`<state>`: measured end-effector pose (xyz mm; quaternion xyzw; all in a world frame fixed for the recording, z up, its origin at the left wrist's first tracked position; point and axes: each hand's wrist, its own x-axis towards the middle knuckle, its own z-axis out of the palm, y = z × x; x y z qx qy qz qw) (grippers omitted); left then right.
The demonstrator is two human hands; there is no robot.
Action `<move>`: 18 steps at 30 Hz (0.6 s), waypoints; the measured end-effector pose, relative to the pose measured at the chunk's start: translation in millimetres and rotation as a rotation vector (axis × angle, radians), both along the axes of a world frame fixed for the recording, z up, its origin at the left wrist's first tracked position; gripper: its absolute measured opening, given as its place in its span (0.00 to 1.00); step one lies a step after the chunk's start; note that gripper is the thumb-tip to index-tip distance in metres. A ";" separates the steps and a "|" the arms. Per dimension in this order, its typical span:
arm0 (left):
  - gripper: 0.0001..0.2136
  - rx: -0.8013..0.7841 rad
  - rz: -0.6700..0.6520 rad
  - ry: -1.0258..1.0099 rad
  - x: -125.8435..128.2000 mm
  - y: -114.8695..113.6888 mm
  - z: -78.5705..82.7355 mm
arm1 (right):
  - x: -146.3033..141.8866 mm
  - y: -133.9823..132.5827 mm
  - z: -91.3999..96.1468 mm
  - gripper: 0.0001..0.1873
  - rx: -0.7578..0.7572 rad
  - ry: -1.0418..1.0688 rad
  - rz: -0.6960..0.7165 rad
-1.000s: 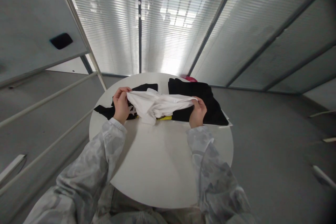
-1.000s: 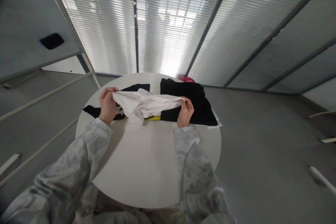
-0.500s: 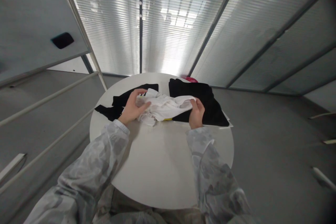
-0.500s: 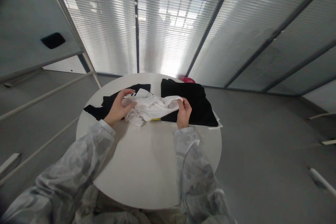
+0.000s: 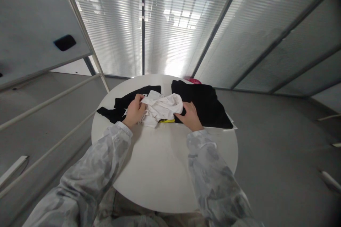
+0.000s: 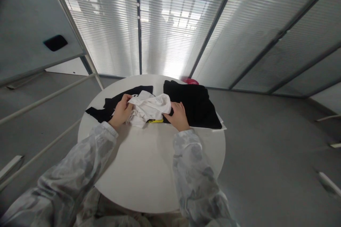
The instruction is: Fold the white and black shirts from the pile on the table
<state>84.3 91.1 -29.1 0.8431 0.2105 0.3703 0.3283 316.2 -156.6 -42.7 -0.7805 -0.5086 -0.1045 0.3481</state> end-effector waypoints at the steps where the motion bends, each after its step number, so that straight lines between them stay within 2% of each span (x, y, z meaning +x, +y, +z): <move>1: 0.13 0.065 -0.015 0.045 -1.2 -0.7 1.0 | -2.3 3.4 -1.5 0.26 -0.010 -0.038 -0.020; 4: 0.28 0.299 -0.127 0.166 -2.5 -2.9 3.3 | -12.5 13.4 -0.9 0.31 -0.032 -0.109 -0.074; 5: 0.30 0.355 -0.156 0.203 -2.0 -3.7 3.9 | -16.4 16.4 0.3 0.33 -0.044 -0.123 -0.076; 6: 0.28 0.396 -0.179 0.244 -1.3 -4.5 4.5 | -20.1 19.0 1.6 0.35 -0.062 -0.133 -0.062; 10: 0.07 0.460 -0.213 0.339 1.8 -7.7 6.0 | -31.4 25.7 5.7 0.35 -0.161 -0.118 0.085; 11: 0.06 0.447 -0.209 0.329 2.2 -8.3 6.0 | -33.2 26.4 6.6 0.34 -0.169 -0.105 0.109; 14: 0.15 0.299 -0.168 0.217 2.8 -8.7 5.5 | -37.2 26.9 10.7 0.27 -0.110 -0.052 0.110; 16: 0.18 0.135 -0.195 0.088 3.8 -8.3 6.2 | -39.4 27.0 15.7 0.22 0.005 0.014 0.084; 18: 0.16 -0.039 -0.260 -0.044 5.3 -9.1 9.7 | -41.3 27.2 22.5 0.18 0.173 0.115 0.072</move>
